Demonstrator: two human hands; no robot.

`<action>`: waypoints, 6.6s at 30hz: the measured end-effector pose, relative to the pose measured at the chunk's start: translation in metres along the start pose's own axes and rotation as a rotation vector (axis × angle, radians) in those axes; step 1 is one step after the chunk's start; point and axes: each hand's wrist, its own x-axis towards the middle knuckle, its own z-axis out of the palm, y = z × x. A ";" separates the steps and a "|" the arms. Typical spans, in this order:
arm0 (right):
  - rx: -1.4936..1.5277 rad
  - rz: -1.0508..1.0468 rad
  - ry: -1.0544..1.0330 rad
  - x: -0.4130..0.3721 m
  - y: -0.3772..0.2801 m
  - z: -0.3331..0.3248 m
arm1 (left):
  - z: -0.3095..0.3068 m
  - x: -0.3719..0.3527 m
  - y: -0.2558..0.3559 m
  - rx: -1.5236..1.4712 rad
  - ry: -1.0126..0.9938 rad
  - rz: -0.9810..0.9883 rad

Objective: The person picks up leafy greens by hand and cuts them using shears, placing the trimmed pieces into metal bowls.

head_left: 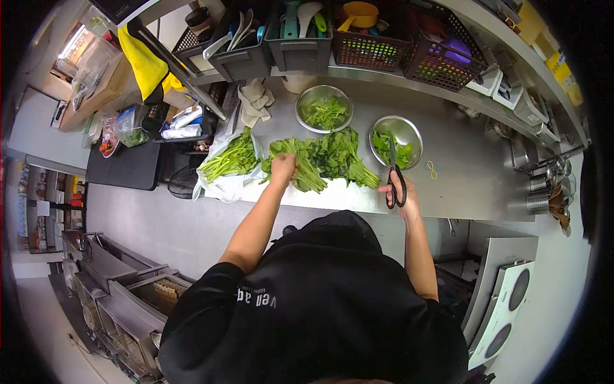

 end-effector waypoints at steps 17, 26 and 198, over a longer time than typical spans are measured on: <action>-0.001 0.030 -0.058 0.008 -0.020 0.035 | -0.071 -0.052 0.064 -0.480 -0.008 0.128; -0.065 -0.004 -0.227 -0.003 -0.022 0.052 | -0.072 -0.054 0.056 -0.326 -0.075 0.268; -0.090 -0.062 -0.378 0.050 0.013 0.183 | -0.037 -0.064 0.024 -0.497 0.102 0.282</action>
